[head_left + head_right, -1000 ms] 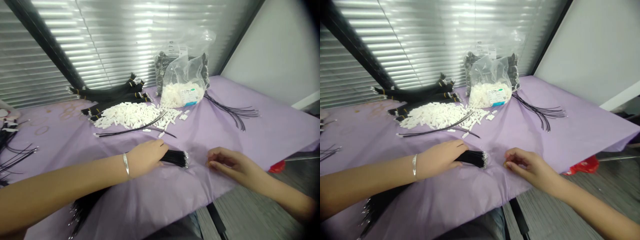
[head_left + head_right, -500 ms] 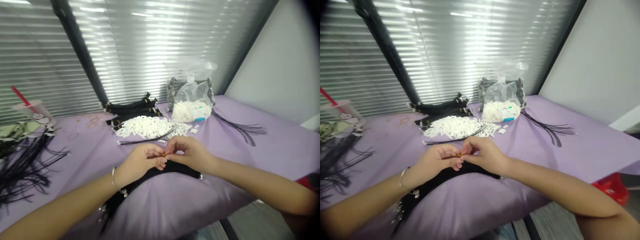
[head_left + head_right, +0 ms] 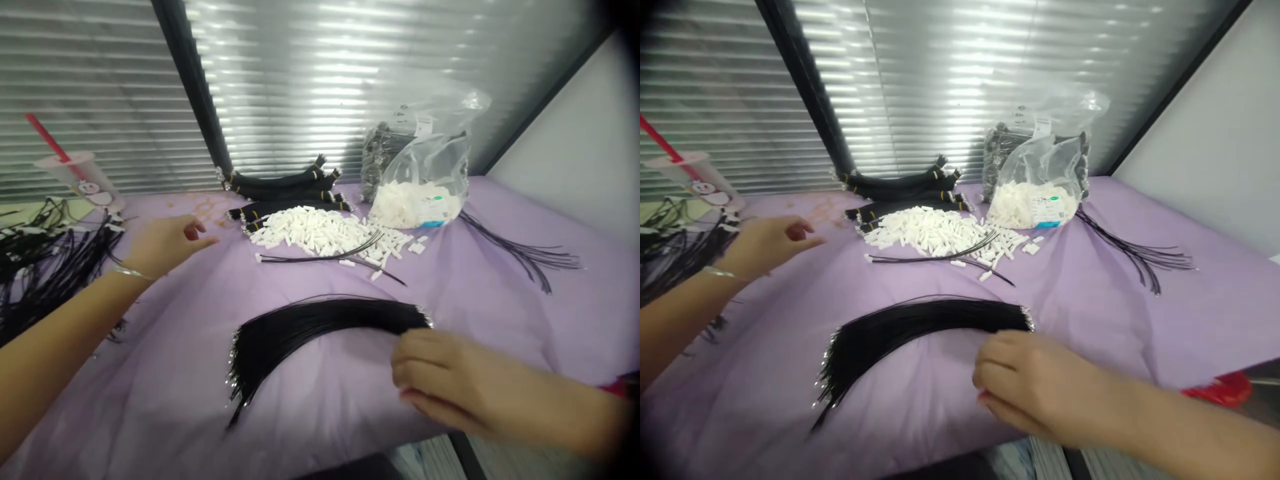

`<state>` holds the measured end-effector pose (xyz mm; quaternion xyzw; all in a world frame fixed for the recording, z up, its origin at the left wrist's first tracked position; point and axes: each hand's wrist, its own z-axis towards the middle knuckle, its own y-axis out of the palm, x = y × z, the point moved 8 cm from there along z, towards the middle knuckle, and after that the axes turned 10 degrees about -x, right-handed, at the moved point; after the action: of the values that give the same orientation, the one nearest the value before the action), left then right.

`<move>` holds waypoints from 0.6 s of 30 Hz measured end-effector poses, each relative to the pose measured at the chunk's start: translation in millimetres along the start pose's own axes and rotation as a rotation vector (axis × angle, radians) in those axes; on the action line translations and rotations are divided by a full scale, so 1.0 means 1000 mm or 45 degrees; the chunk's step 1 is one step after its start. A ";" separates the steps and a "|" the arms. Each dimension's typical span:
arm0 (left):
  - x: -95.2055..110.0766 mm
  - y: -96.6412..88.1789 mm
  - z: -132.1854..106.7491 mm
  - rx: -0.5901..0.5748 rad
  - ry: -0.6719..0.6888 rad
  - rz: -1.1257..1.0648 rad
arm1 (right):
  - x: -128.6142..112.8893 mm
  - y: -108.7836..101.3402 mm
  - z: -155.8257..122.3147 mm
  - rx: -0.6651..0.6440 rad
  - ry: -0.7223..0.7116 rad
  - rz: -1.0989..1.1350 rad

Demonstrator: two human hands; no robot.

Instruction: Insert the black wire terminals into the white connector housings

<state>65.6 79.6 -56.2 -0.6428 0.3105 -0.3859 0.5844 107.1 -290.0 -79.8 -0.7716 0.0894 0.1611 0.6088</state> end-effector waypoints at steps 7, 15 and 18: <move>0.065 0.061 -0.160 -0.112 0.528 0.239 | 0.009 0.065 -0.033 0.042 0.049 -0.588; 0.051 0.109 -0.221 -0.215 0.627 0.230 | 0.014 0.090 -0.040 -0.007 0.092 -0.630; 0.058 0.114 -0.227 -0.193 0.625 0.226 | 0.015 0.100 -0.046 -0.022 0.142 -0.606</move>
<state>-93.7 -99.7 -156.8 -0.5422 0.5261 -0.4532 0.4732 94.5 -357.6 -166.6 -0.7838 -0.0630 -0.0290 0.6172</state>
